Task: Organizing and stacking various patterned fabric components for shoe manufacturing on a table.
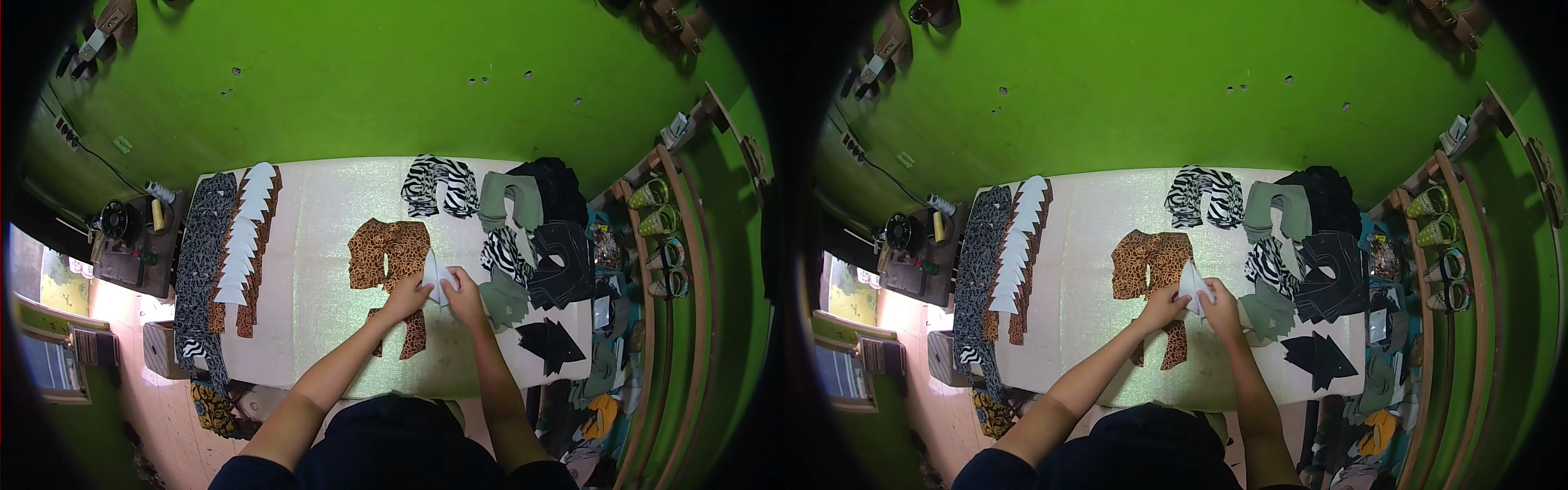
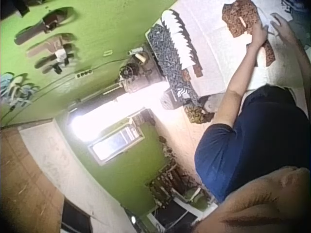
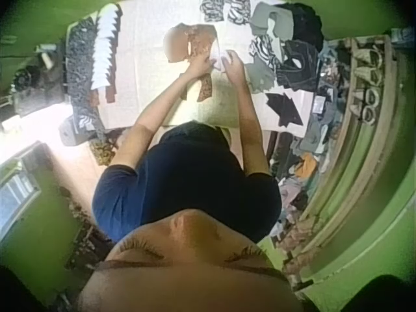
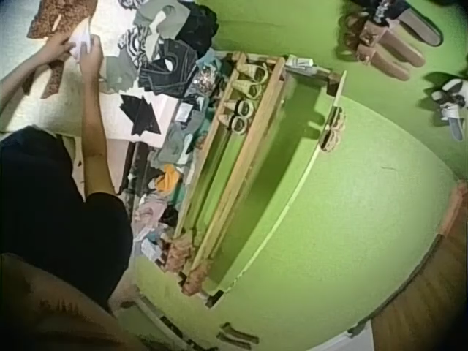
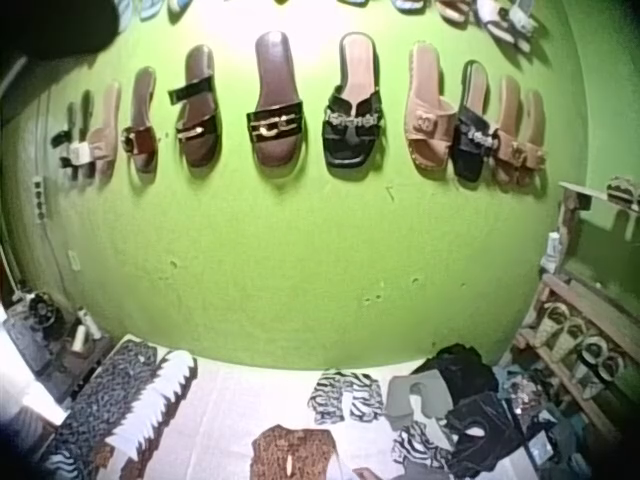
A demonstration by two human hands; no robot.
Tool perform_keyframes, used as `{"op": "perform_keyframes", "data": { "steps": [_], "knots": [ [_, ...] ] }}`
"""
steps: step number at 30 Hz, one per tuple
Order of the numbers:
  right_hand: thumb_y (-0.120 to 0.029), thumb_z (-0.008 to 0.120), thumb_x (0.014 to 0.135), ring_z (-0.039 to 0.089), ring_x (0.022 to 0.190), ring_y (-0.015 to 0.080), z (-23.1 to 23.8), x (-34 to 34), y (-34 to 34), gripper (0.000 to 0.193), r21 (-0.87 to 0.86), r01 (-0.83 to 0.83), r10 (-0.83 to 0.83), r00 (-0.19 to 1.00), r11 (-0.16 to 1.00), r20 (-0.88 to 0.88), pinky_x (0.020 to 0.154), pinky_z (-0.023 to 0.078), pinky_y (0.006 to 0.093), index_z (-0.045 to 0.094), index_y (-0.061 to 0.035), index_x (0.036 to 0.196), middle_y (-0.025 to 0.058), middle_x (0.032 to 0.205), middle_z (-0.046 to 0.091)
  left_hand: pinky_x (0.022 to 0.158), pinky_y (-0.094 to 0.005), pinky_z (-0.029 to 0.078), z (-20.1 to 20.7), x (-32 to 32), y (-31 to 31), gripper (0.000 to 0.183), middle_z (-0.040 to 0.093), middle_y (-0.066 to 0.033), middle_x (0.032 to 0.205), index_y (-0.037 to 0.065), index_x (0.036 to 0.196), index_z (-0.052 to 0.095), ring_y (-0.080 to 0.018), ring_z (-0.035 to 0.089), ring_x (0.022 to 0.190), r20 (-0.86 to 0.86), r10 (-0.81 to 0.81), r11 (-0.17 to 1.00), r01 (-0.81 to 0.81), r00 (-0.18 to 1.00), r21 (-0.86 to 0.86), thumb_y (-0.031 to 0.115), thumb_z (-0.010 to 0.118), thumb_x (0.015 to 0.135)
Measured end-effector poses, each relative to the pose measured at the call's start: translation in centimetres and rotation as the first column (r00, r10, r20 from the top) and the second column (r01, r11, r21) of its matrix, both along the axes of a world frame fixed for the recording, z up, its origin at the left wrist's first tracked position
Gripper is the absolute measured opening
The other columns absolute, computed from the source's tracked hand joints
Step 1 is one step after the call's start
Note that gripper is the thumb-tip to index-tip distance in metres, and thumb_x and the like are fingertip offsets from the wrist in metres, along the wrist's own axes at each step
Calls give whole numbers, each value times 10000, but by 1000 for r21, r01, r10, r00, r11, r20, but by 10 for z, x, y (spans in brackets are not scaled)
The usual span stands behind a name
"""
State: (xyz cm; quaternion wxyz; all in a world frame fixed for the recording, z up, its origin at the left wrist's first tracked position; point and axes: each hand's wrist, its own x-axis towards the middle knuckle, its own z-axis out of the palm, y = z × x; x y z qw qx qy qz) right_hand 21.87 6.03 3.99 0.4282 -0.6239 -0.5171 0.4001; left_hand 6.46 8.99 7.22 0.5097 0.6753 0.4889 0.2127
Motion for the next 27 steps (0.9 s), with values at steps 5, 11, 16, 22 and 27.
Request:
{"op": "perform_keyframes", "data": {
  "steps": [5,11,16,22,27],
  "knots": [
    [-94,572,807,606,738,212,13,7,7,198,30,143,-145,985,989,92,682,459,307,558,23,966,155,818,629,661,-269,506,-38,-12,2,196,626,-104,812,-32,1007,574,-149,605,703,324,248,941,-148,913,-304,93,485,886],
    [-99,561,780,575,899,355,23,28,16,314,37,234,-227,877,972,423,798,439,409,537,-3,1077,203,956,601,620,-235,507,-32,-9,4,191,621,-87,821,-45,981,582,-111,598,693,260,257,921,-154,931,-358,84,470,897],
    [-106,590,745,410,1121,366,39,8,9,554,217,-70,-52,858,974,511,958,339,414,400,-23,1258,187,1219,432,669,-294,482,-17,-18,-4,126,609,-75,829,0,922,602,-179,594,726,62,92,995,-90,994,-38,49,519,841],
    [-153,471,884,474,1082,228,17,-5,-5,374,-54,12,-29,947,998,-320,925,372,344,435,-38,1238,124,1194,477,850,-350,413,15,-35,-14,201,536,-88,1058,95,874,673,-260,502,996,-146,18,800,73,989,595,26,614,695],
    [-172,458,888,522,1000,162,8,-4,-9,415,-374,-340,59,802,863,-594,887,402,283,395,-62,1284,102,1195,486,852,-333,439,14,-55,-23,278,496,-96,1110,89,879,672,-238,522,1001,21,-202,914,180,979,363,-80,567,686]
  ]
}}
